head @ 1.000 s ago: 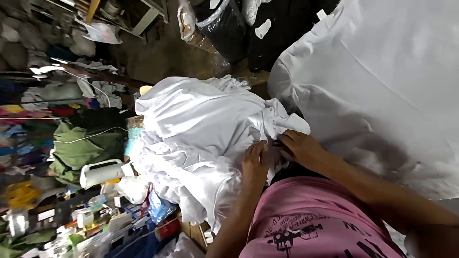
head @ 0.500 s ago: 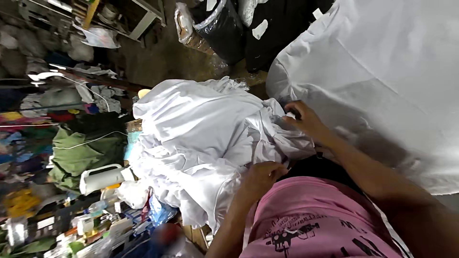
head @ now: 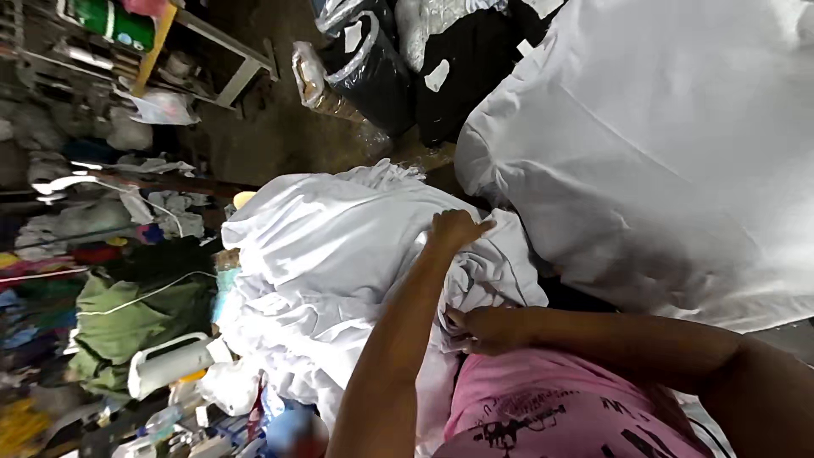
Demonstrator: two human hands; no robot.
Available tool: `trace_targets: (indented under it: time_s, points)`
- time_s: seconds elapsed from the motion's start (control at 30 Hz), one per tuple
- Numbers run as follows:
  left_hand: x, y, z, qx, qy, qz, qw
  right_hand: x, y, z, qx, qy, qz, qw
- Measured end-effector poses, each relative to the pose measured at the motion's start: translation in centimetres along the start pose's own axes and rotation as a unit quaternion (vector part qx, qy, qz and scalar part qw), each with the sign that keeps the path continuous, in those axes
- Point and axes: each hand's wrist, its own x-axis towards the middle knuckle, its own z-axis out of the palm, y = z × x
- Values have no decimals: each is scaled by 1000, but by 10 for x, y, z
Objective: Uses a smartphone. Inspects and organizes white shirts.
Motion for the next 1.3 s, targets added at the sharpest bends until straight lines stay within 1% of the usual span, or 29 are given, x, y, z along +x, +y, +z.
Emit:
trace_targets:
  time_s: [0.03, 0.07, 0.1, 0.13, 0.17, 0.2, 0.27, 0.3, 0.33, 0.37, 0.4, 0.43, 0.47, 0.5, 0.53, 0.57, 0.63, 0.7, 0.77, 0.83, 0.9, 0.97, 1.0, 1.07, 1.13, 1.2, 1.3]
  points:
    - [18, 6, 9, 32, -62, -5, 998, 0, -1, 1, -18, -7, 13, 1000]
    - [33, 11, 19, 43, -87, 18, 995, -3, -1, 3, -35, -6, 20, 999]
    - [42, 16, 29, 28, -90, 69, 993, -7, -2, 4, -56, -2, 26, 998]
    - [44, 23, 37, -10, -84, 136, 987, -15, -4, 4, -77, -1, 26, 997]
    - [36, 32, 41, -56, -79, 200, 975, -28, -10, -2, -89, -13, 29, 996]
    - [20, 40, 43, -97, -74, 254, 960, -44, -17, -12, -89, -18, 13, 996]
    - [-33, 39, 44, -137, -67, 323, 934, -88, -20, -34, -38, 28, -97, 994]
    - [-62, 29, 45, -127, -75, 335, 931, -110, -18, -47, 7, 59, -145, 988]
    - [-86, 15, 48, -107, -93, 326, 935, -129, -15, -59, 52, 111, -166, 979]
    - [-102, -5, 57, -87, -104, 315, 939, -144, -12, -69, 90, 177, -147, 969]
    - [-113, -24, 68, -75, -112, 296, 946, -153, -9, -77, 98, 254, -89, 958]
    - [-121, -41, 79, -79, -104, 294, 947, -154, -5, -85, 69, 321, -14, 944]
    - [-129, -51, 85, -98, -98, 286, 948, -148, 4, -92, 17, 364, 53, 930]
    - [-137, -56, 85, -130, -87, 273, 949, -138, 15, -95, -31, 380, 105, 918]
    - [-145, -55, 85, -163, -64, 248, 953, -127, 26, -94, -60, 374, 138, 915]
    - [-149, -52, 85, -186, -28, 209, 960, -116, 33, -91, -63, 353, 155, 921]
    - [-148, -38, 88, -195, 58, 117, 972, -95, 39, -80, -33, 308, 152, 939]
    - [-141, -23, 94, -172, 129, 51, 975, -79, 40, -67, 2, 308, 127, 943]
    - [-132, -11, 98, -151, 159, -6, 976, -68, 45, -56, 35, 352, 100, 930]
    - [-127, -1, 95, -127, 153, -57, 978, -58, 47, -49, 88, 383, 95, 915]
    - [-124, 4, 90, -93, 149, -92, 980, -47, 48, -45, 109, 357, 114, 921]
    - [-122, -4, 91, -69, 162, -94, 980, -40, 41, -38, 75, 312, 123, 939]
    - [-121, -12, 94, -72, 182, -83, 977, -39, 34, -34, 56, 305, 113, 944]
    - [-123, -27, 99, -92, 221, -57, 969, -40, 25, -25, 8, 303, 70, 950]
    - [-125, -38, 108, -108, 265, -19, 958, -42, 26, -19, -64, 296, 34, 952]
    - [-122, -44, 119, -112, 321, 18, 940, -40, 29, -16, -124, 275, 37, 953]
    - [-115, -48, 129, -103, 396, 49, 911, -38, 24, -15, -160, 256, 85, 950]
